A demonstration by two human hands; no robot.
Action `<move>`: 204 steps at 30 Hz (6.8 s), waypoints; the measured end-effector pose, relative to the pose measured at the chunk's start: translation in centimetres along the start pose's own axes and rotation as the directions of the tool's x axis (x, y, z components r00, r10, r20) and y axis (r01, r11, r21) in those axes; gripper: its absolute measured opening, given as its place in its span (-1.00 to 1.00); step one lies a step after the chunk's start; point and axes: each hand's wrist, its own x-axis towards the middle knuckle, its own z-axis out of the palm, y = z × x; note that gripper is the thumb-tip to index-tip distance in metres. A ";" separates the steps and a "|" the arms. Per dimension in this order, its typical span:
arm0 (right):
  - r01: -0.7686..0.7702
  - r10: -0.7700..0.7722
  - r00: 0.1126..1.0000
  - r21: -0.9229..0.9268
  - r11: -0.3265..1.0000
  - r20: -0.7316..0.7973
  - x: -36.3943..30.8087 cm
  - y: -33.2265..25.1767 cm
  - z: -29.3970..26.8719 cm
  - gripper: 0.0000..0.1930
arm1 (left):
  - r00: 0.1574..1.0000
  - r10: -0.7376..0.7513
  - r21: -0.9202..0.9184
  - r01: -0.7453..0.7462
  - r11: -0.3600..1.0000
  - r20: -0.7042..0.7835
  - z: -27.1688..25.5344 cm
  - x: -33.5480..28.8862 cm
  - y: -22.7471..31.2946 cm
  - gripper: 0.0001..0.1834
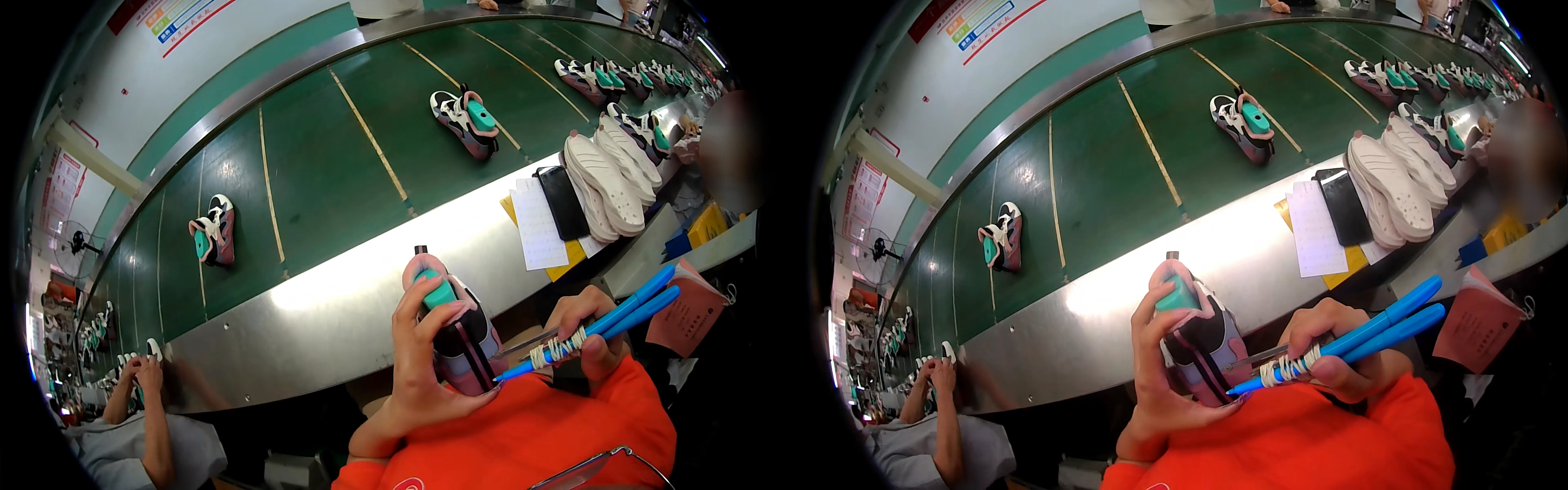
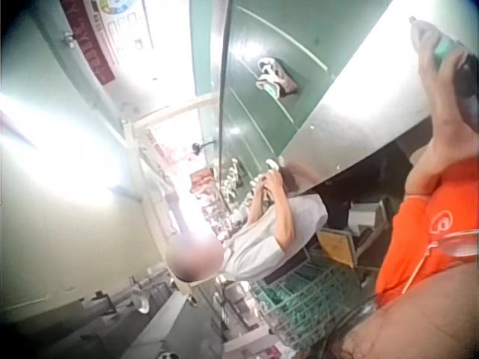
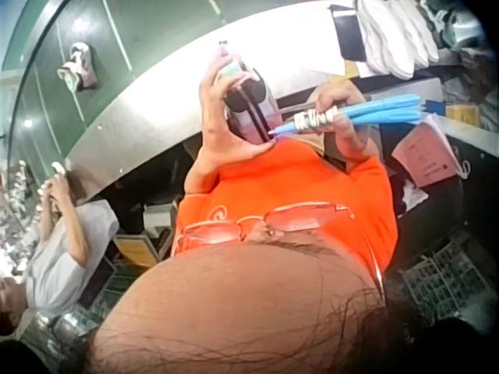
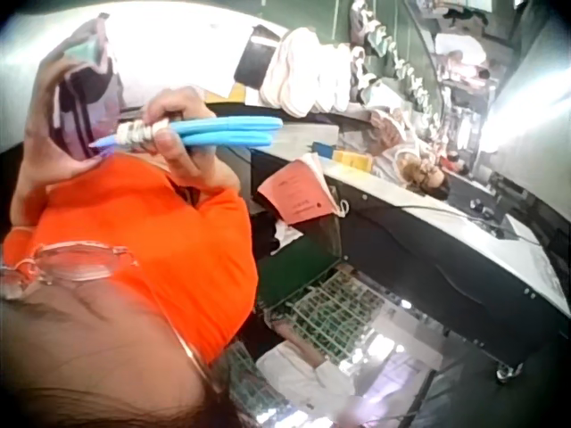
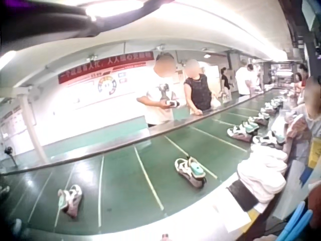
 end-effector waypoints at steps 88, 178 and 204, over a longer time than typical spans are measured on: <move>0.240 0.066 0.619 -0.269 0.933 0.783 6.6 -2.6 4.4 -0.64 | 0.999 0.044 0.036 -0.044 0.998 -0.014 -5.2 -0.3 -0.6 -0.13; -0.318 0.366 0.844 0.182 0.930 -0.392 0.0 13.0 3.7 -0.78 | 0.468 0.875 0.550 -0.767 0.330 0.127 -12.2 3.2 4.4 -0.71; -0.308 0.392 0.854 0.275 0.911 -0.342 -2.7 12.8 2.1 -0.79 | 0.895 0.007 0.673 0.330 0.662 -0.446 -31.7 6.0 -21.8 -0.14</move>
